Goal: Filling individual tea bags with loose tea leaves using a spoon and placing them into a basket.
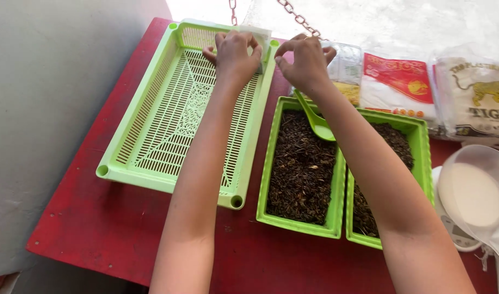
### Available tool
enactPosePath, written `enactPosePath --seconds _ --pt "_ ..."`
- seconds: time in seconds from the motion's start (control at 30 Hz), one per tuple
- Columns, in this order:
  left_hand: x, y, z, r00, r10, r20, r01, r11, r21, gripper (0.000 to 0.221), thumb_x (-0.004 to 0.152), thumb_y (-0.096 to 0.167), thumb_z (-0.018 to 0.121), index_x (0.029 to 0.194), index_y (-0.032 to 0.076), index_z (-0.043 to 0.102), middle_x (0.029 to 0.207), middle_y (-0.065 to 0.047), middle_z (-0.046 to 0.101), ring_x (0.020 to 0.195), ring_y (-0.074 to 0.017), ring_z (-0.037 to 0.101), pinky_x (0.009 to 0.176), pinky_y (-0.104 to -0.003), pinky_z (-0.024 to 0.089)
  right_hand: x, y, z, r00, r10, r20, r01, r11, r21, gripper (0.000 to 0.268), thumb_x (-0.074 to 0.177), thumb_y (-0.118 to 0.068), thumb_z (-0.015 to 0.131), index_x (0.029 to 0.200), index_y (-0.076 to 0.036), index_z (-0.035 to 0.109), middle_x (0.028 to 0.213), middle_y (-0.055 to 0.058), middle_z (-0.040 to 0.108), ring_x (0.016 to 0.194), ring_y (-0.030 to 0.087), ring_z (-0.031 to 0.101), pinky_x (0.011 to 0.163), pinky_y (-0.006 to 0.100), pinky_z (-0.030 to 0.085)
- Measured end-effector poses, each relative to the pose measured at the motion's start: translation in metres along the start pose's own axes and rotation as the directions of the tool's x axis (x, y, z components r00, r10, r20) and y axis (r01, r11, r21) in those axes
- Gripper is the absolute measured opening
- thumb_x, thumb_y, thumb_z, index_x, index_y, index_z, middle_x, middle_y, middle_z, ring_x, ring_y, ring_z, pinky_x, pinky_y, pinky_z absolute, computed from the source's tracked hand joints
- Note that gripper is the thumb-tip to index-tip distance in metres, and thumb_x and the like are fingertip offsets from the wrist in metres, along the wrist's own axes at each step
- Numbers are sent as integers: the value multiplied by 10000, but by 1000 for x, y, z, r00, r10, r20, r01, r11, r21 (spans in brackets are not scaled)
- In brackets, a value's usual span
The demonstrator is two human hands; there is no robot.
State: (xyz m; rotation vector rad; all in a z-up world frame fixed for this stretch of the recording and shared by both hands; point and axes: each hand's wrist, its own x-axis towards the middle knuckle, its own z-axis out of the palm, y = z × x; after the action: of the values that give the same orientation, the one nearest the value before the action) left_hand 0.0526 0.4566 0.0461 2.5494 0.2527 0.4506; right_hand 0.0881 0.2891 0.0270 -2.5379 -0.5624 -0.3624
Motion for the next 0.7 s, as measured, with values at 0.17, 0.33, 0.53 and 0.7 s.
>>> enactPosePath --seconds 0.17,0.33,0.53,0.7 --pt "-43 27 -6 993 88 75 -86 996 -29 129 916 303 660 833 213 701 992 4 696 1113 -276 546 1025 -549 218 -57 -15 -48 997 -35 65 26 992 125 95 908 -312 726 954 -262 792 969 -40 739 943 218 635 804 458 265" --pt "-74 55 10 989 120 82 -121 993 7 149 887 374 612 820 271 696 964 71 704 1076 -254 570 963 -513 215 -103 -5 -75 998 -30 48 27 998 59 135 911 -295 653 940 -283 784 998 -46 727 1009 276 618 770 438 244" --pt "-107 136 52 926 371 76 -353 919 -177 211 890 350 610 875 178 731 898 -21 706 949 -313 608 778 -486 346 -165 54 -139 982 146 -124 -136 987 84 118 906 -328 710 985 -280 785 1147 16 722 1111 328 607 819 513 305" --pt "-152 231 92 874 435 216 -383 891 -246 172 907 371 583 874 245 695 936 53 715 984 -232 649 974 -533 225 -225 120 -214 921 279 -270 -287 958 10 106 918 -294 706 991 -278 782 1148 11 696 1130 320 614 914 614 333"
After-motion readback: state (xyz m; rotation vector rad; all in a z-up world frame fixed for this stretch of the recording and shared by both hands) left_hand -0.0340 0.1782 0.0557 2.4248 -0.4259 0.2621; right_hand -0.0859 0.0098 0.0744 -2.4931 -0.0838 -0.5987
